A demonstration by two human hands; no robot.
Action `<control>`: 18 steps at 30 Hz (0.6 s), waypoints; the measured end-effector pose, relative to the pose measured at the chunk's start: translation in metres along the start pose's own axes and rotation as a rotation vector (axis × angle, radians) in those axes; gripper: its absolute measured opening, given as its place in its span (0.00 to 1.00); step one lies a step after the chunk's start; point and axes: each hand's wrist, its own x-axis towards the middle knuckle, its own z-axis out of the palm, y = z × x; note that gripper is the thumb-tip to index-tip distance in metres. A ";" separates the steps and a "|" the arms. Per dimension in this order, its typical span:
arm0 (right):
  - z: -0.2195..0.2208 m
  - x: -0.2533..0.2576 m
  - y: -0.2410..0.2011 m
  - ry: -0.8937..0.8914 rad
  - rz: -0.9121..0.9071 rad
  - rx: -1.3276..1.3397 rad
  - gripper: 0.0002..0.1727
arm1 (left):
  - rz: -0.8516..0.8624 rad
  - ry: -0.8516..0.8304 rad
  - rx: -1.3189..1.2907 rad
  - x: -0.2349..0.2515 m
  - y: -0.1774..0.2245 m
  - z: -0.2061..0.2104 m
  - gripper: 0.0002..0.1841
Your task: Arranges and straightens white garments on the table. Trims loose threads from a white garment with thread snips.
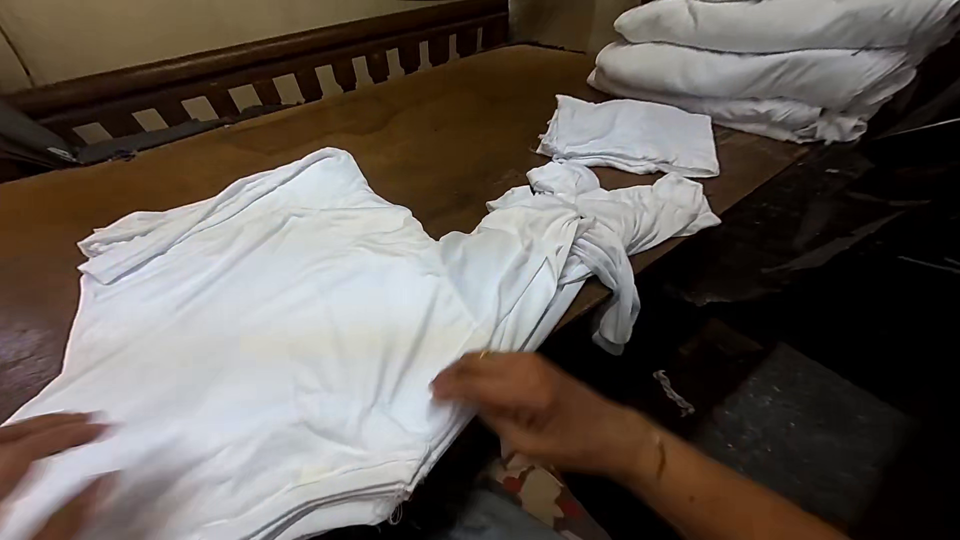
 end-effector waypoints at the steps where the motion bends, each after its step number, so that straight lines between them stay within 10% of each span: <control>1: -0.019 0.001 0.015 0.038 0.070 -0.112 0.15 | 0.175 0.036 -0.126 0.012 0.000 0.027 0.20; 9: -0.107 0.004 0.144 0.116 1.013 -0.462 0.33 | 0.425 0.271 -0.238 0.061 0.095 0.171 0.18; 18: -0.121 0.011 0.159 0.151 0.798 -0.731 0.23 | 0.447 0.103 -0.455 0.055 0.092 0.159 0.09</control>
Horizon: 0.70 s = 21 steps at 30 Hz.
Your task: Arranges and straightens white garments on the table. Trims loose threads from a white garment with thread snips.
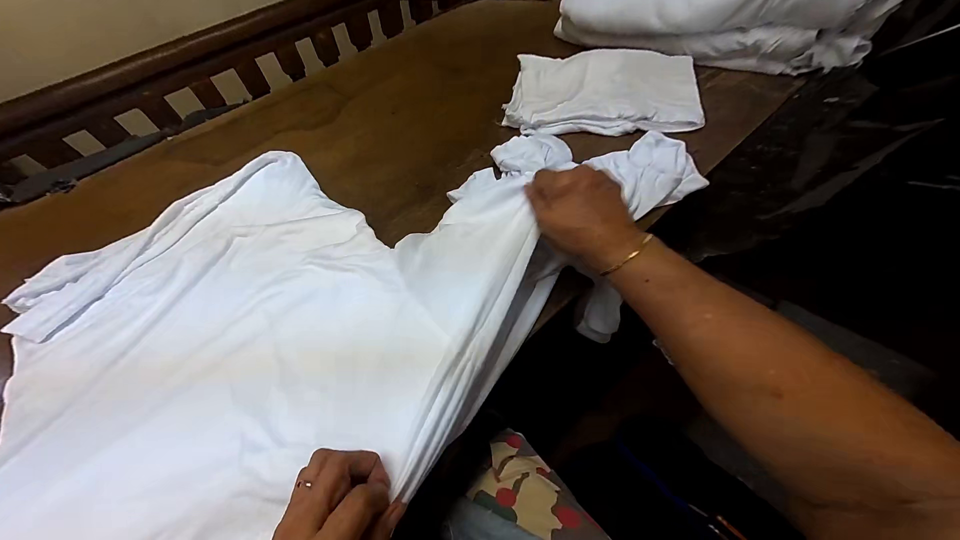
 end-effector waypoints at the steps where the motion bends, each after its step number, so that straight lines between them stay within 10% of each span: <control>1: -0.004 -0.003 0.006 0.050 0.000 -0.002 0.23 | 0.010 -0.034 0.020 -0.001 -0.001 0.000 0.09; 10: 0.002 -0.027 0.019 -0.112 0.092 -0.039 0.14 | 0.030 -0.215 0.084 0.032 0.003 -0.007 0.16; 13: -0.021 -0.040 0.009 0.078 -0.303 0.230 0.11 | 0.060 -0.107 0.014 0.041 -0.009 0.009 0.13; 16: -0.021 -0.070 -0.018 -0.130 -0.704 0.616 0.06 | 0.032 -0.090 -0.014 0.040 -0.010 0.019 0.18; 21: 0.014 -0.099 -0.043 -0.144 -0.833 0.637 0.09 | 0.031 -0.059 0.067 0.033 -0.008 0.024 0.14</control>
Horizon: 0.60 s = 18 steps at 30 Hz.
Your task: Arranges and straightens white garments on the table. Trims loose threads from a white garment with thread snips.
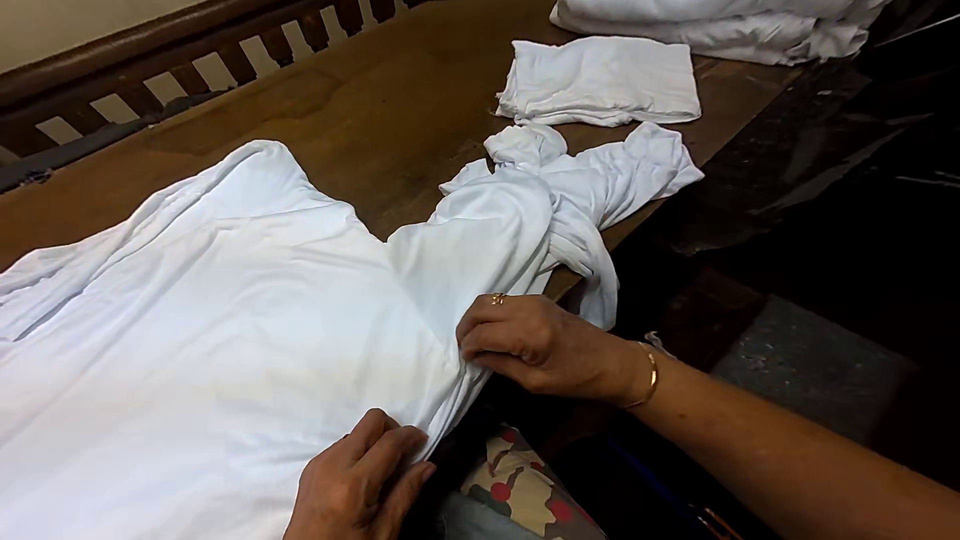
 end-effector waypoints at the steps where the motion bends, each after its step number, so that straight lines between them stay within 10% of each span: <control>1: 0.003 0.001 0.001 0.006 0.003 -0.015 0.09 | 0.002 -0.006 -0.003 0.000 0.000 0.000 0.11; 18: -0.020 -0.006 -0.005 -0.041 -0.041 -0.174 0.09 | 0.117 -0.041 -0.057 0.000 -0.001 -0.002 0.07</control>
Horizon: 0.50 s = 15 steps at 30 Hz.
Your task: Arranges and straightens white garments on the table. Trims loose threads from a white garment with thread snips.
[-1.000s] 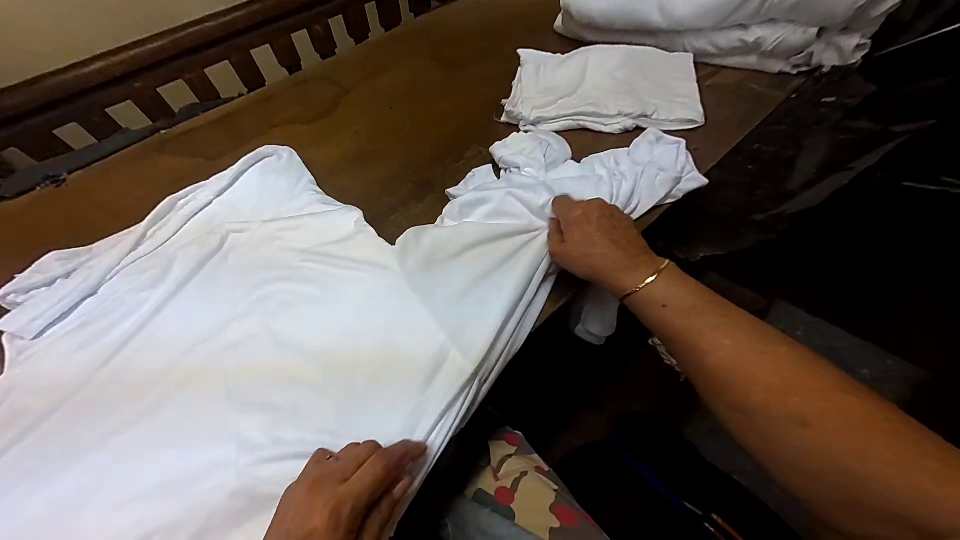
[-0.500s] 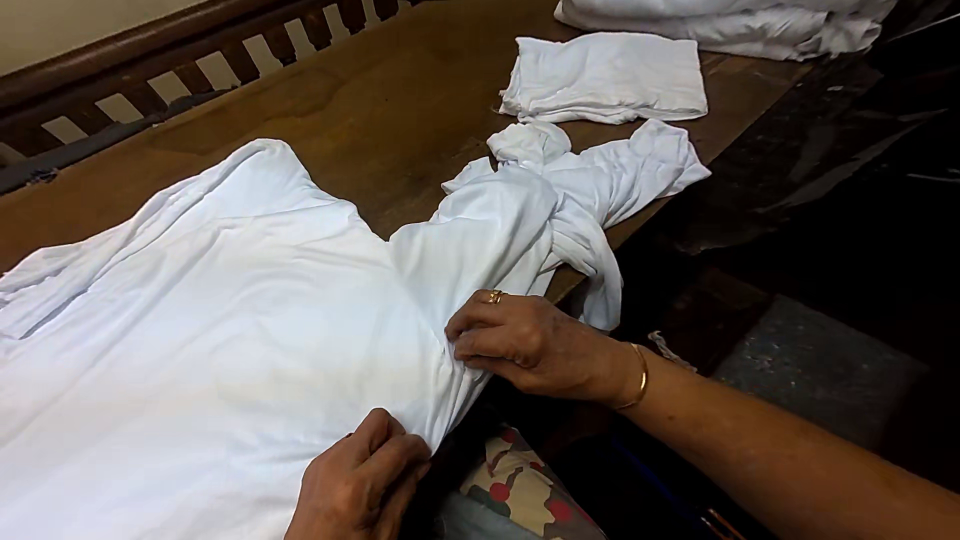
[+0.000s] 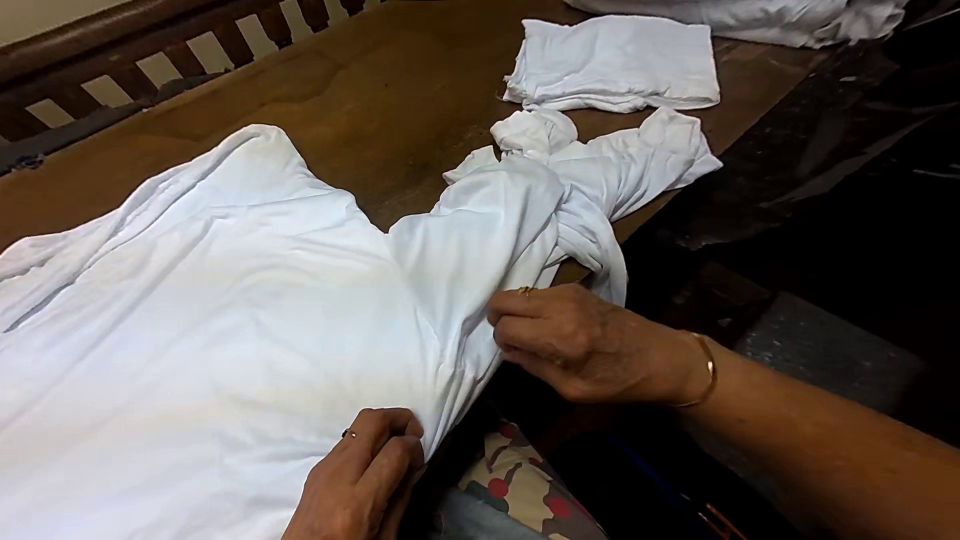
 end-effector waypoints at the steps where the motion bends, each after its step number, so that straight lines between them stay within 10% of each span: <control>1: 0.003 -0.002 -0.001 0.014 -0.004 0.038 0.10 | 0.003 0.002 -0.005 0.001 0.000 0.000 0.07; 15: 0.041 0.032 -0.001 -0.080 -0.086 -0.056 0.08 | -0.047 0.022 -0.052 -0.001 -0.005 0.003 0.07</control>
